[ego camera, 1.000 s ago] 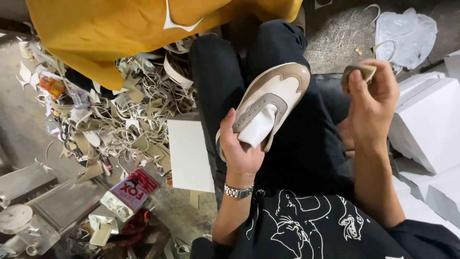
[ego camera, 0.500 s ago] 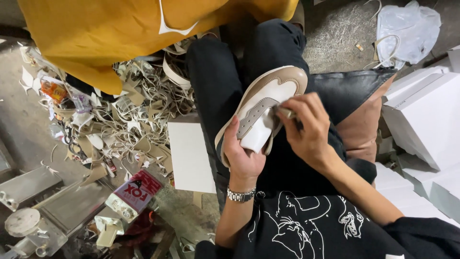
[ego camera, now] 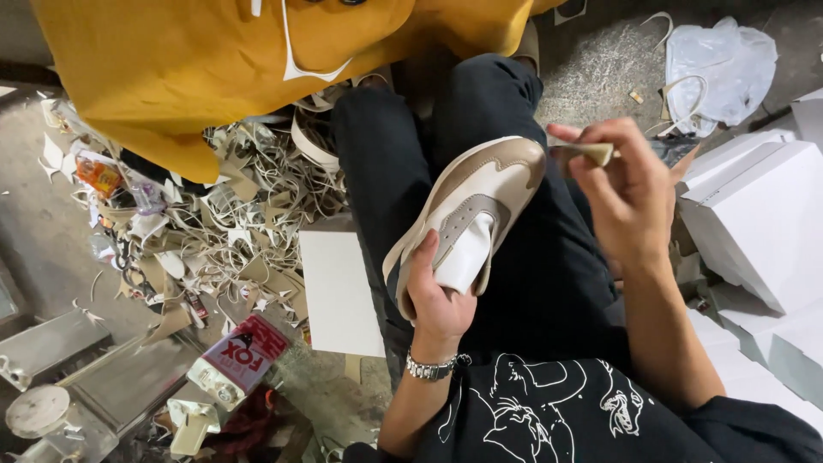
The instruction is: Cleaning a sneaker by rubbing a cleaning block over its various surfaces in a workshop.
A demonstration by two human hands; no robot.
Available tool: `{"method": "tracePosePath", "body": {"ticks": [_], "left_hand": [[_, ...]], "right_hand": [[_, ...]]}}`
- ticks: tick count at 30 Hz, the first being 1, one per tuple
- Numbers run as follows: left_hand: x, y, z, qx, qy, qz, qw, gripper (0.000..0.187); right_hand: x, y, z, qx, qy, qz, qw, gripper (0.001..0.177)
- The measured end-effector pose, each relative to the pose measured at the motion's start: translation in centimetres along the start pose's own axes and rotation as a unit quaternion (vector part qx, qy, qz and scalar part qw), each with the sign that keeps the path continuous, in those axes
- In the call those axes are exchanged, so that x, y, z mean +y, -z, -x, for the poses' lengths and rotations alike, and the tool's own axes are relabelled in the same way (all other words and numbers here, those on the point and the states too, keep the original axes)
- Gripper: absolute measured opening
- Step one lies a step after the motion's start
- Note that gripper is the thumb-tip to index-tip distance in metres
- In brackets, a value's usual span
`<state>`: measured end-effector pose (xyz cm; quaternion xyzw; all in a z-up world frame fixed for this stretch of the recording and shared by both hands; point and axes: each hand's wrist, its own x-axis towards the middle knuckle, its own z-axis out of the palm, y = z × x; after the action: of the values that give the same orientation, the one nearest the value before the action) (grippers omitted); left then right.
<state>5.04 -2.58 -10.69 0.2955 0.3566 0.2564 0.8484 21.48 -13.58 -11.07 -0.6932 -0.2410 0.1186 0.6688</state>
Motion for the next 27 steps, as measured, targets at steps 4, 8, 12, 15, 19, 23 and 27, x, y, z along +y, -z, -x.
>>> {"method": "tracePosePath", "body": {"ticks": [4,8,12,15,19,23,27], "left_hand": [[-1.0,1.9,0.0,0.018,0.054,0.03,0.998,0.036],[-2.4,4.9,0.2,-0.043,-0.012,-0.134,0.99,0.038],[-3.6,8.0,-0.4,-0.132,-0.099,-0.343,0.925,0.046],[-3.8,9.1,-0.9,-0.193,-0.161,-0.477,0.842,0.054],[-4.0,8.0,-0.9,-0.173,-0.202,-0.4,0.877,0.054],[-3.3,5.3,-1.1,0.048,0.09,-0.053,0.993,0.042],[-2.7,4.6,-1.2,0.0,0.097,-0.097,0.991,0.047]], "right_hand": [[0.5,-0.5,-1.7,-0.085,0.08,0.077,0.99,0.013],[1.1,-1.2,-3.0,-0.103,0.126,0.171,0.972,0.01],[0.4,-2.8,-4.5,-0.095,0.112,0.215,0.966,0.01],[0.8,-3.5,-5.9,-0.107,0.035,0.193,0.975,0.013],[2.7,0.6,-3.2,-0.137,-0.094,-0.02,0.986,0.009],[2.2,0.1,-1.7,-0.12,0.003,0.064,0.991,0.014],[1.8,-2.3,-2.2,-0.063,0.075,0.204,0.974,0.011]]}}
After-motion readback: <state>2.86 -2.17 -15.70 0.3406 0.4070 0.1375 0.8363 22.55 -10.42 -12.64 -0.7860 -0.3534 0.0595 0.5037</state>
